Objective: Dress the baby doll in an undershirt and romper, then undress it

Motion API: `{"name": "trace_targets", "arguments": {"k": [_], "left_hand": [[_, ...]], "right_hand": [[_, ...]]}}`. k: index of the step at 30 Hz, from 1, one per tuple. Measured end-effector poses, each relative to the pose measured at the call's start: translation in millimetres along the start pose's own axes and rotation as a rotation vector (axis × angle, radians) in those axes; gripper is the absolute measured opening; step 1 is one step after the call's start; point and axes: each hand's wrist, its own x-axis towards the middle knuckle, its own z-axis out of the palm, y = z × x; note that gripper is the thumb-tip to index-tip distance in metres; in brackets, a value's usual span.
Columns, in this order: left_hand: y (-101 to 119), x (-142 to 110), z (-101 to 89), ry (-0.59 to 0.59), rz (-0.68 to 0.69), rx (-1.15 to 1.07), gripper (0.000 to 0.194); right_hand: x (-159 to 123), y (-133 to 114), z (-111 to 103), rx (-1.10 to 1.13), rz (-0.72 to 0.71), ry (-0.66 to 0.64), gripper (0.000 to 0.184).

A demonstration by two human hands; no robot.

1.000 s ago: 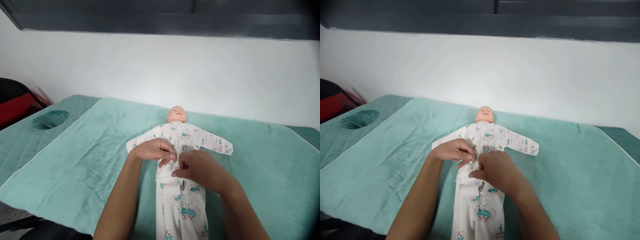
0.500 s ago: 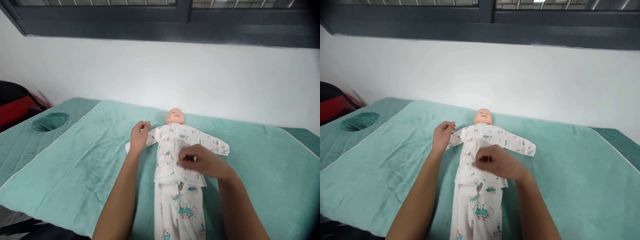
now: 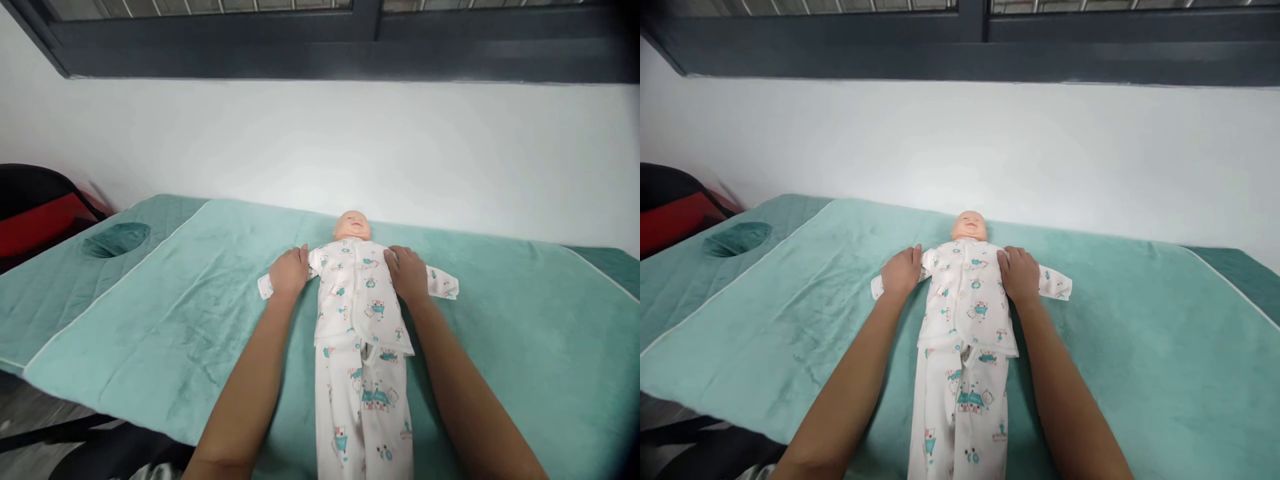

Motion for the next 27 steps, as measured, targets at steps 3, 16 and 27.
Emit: {"name": "trace_targets", "arguments": {"k": [3, 16, 27], "left_hand": [[-15, -12, -2.1, 0.068, 0.047, 0.092, 0.057], [-92, -86, -32.7, 0.107, 0.108, 0.129, 0.042], [-67, -120, -44.0, 0.202, 0.14, -0.049, 0.026]], "right_hand": [[-5, 7, -2, -0.053, -0.051, -0.017, 0.043], [-77, 128, -61, -0.08, 0.059, 0.003, 0.041], [-160, -6, -83, 0.497, -0.238, -0.243, 0.031]]}}
